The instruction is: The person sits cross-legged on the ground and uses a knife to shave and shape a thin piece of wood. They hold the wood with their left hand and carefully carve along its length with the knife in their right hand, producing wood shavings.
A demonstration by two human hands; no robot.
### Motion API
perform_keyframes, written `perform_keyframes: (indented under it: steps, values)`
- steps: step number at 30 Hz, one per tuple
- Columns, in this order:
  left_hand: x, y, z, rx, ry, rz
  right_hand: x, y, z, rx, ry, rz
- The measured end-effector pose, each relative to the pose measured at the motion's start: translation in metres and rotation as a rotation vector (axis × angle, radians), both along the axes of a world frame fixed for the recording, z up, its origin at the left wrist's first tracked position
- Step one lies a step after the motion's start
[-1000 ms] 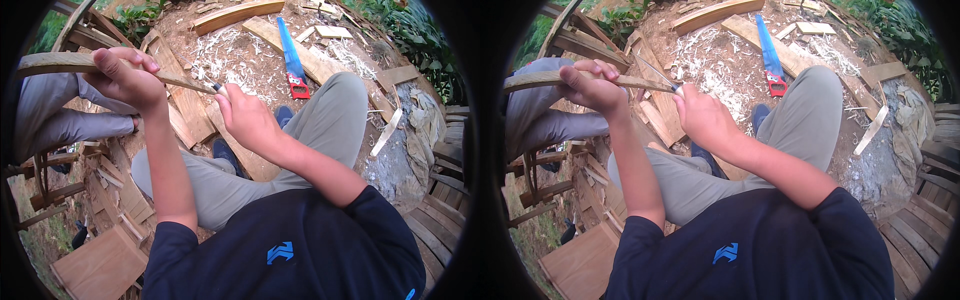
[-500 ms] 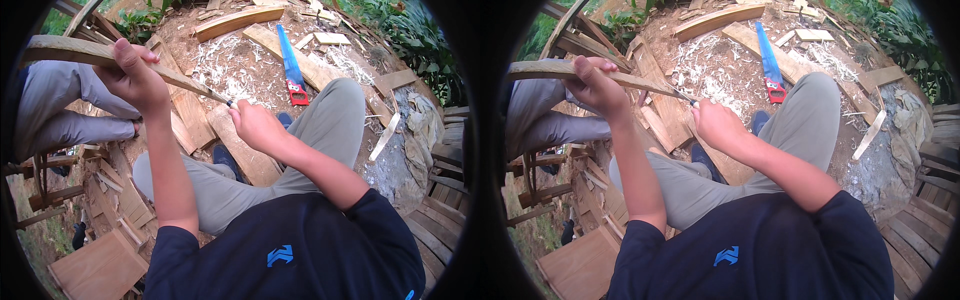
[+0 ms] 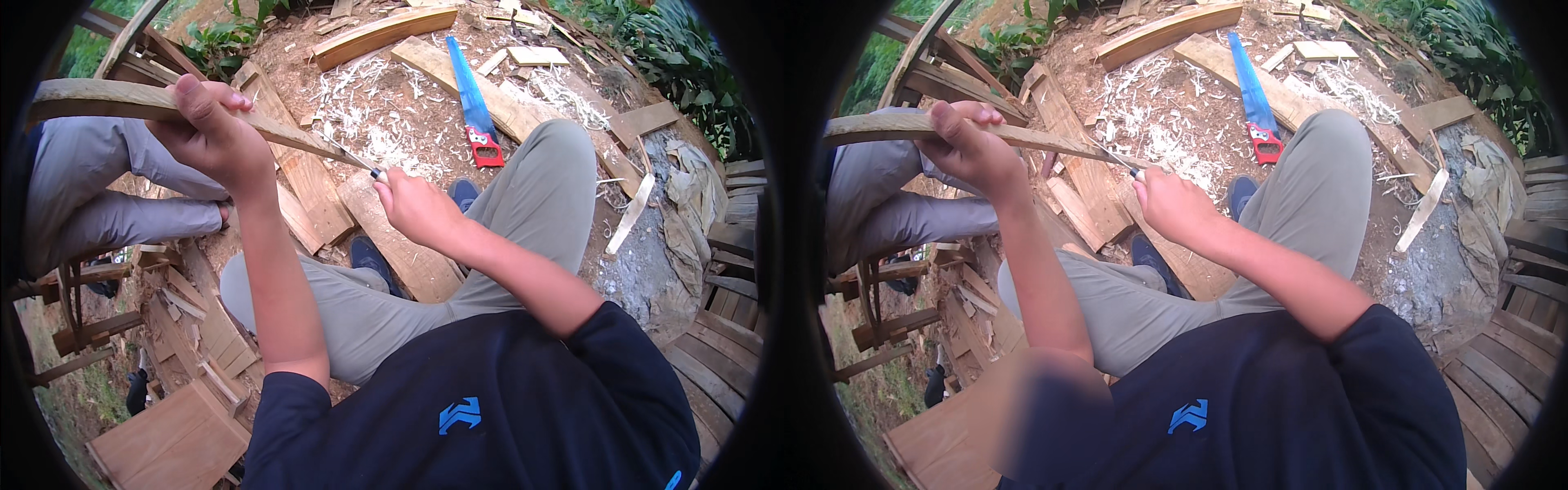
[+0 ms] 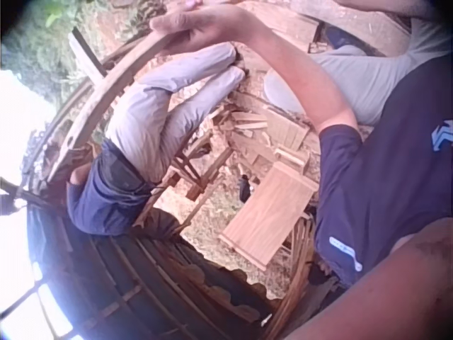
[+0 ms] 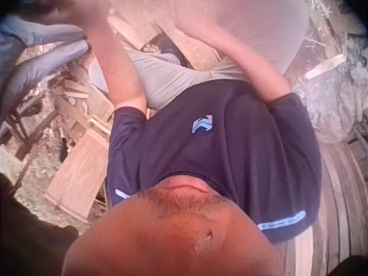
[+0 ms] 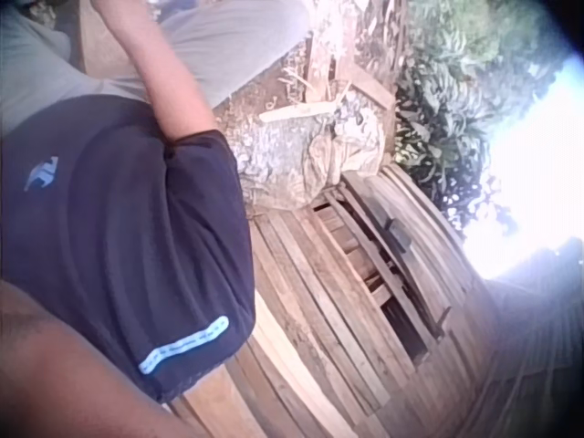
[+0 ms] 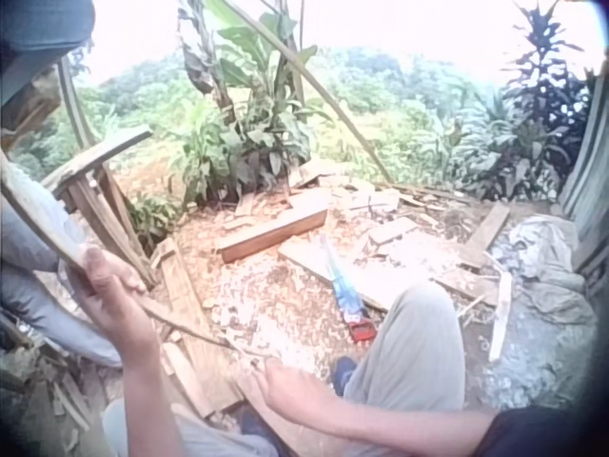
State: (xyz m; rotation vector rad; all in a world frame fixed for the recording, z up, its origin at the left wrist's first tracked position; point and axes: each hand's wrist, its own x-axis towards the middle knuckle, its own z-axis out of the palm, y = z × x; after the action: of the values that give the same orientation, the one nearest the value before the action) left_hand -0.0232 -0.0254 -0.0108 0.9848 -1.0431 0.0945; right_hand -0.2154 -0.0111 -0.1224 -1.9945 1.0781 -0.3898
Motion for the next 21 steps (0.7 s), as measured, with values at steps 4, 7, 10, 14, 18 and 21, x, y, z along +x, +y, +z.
perform_keyframes:
  steps: [4,7,10,14,18,21]
  values:
    - [0.003,-0.002,-0.002,-0.027,-0.020,-0.030,0.005,0.006,0.012,-0.023,-0.159,-0.103]
    - [-0.002,-0.003,0.001,-0.025,-0.003,-0.057,0.002,0.007,-0.012,0.030,-0.063,-0.035]
    - [0.001,0.002,-0.001,0.011,-0.001,-0.007,-0.001,-0.005,-0.013,-0.004,0.074,0.043]
    - [0.001,-0.002,-0.001,-0.020,0.010,-0.005,-0.002,0.011,-0.007,0.039,-0.101,-0.080]
    - [0.004,-0.002,-0.002,-0.022,-0.002,-0.045,-0.010,0.008,-0.043,0.030,0.121,-0.036]
    - [0.005,-0.001,-0.005,-0.026,-0.028,-0.044,-0.006,0.002,-0.034,0.274,-0.154,-0.052]
